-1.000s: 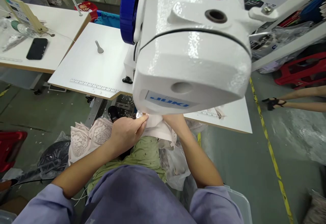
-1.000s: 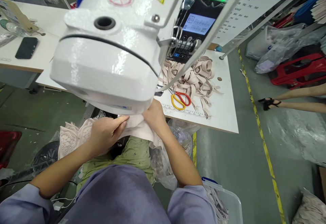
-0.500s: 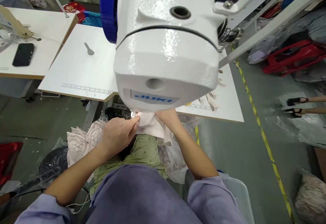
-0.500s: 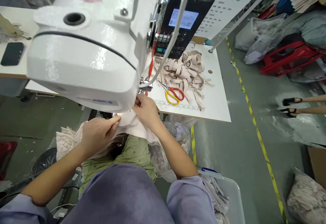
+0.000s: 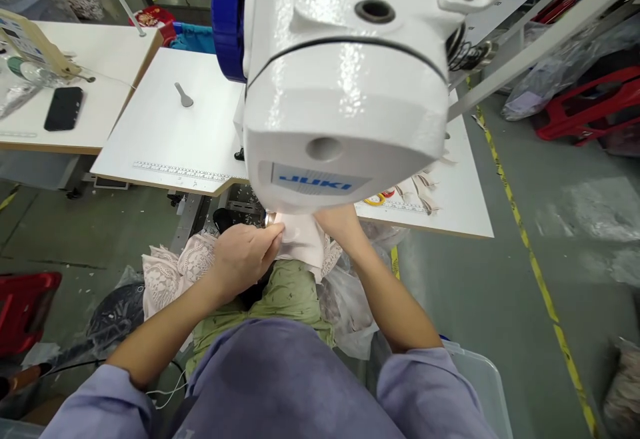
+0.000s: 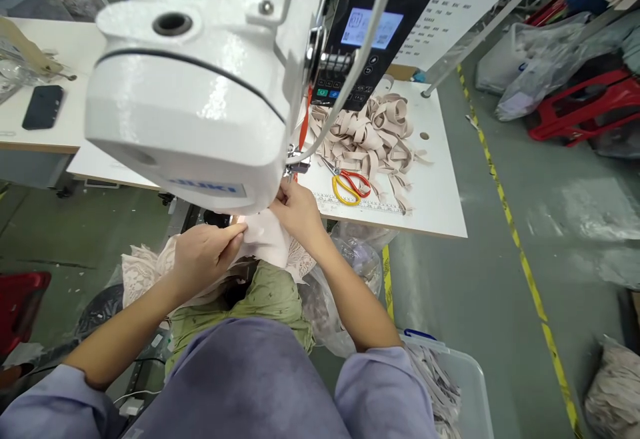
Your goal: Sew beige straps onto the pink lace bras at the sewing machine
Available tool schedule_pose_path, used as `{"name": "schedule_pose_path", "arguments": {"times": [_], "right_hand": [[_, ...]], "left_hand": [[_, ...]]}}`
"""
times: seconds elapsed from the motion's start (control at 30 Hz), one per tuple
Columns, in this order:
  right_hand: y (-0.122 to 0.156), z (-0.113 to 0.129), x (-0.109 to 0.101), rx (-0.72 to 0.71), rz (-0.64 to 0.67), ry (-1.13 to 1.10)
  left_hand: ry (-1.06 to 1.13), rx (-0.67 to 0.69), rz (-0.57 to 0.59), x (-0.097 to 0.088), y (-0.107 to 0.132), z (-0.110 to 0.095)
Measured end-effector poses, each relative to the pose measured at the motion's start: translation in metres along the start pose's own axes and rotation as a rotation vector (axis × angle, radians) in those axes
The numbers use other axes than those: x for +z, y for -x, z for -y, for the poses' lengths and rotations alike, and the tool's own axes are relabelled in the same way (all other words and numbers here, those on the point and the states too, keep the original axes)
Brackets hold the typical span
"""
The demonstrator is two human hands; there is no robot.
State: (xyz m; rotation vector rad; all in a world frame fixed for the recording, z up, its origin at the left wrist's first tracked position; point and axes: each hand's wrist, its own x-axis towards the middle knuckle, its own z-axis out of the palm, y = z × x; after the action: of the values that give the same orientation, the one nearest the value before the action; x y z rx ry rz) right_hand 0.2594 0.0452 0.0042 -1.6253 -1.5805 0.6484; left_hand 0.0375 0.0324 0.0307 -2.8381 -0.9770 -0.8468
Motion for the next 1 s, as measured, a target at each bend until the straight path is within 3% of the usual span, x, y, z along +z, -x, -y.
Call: {"name": "schedule_pose_path", "arguments": {"times": [0.57,0.73,0.87,1.0], "right_hand": [[0.008,0.003,-0.010,0.076,-0.070,-0.180],[0.011,0.002,-0.006,0.118,-0.080,-0.259],[0.026,0.002,0.012,0.261,-0.073,-0.609],[0.065,0.003,0.031,0.503,-0.019,-0.951]], "left_hand": [[0.052,-0.030,0.070,-0.003,-0.011,-0.011],[0.083,-0.110,0.094,-0.003,-0.006,-0.010],[0.175,-0.212,0.096,-0.004,0.001,-0.004],[0.338,-0.271,0.168,-0.013,0.013,0.004]]}}
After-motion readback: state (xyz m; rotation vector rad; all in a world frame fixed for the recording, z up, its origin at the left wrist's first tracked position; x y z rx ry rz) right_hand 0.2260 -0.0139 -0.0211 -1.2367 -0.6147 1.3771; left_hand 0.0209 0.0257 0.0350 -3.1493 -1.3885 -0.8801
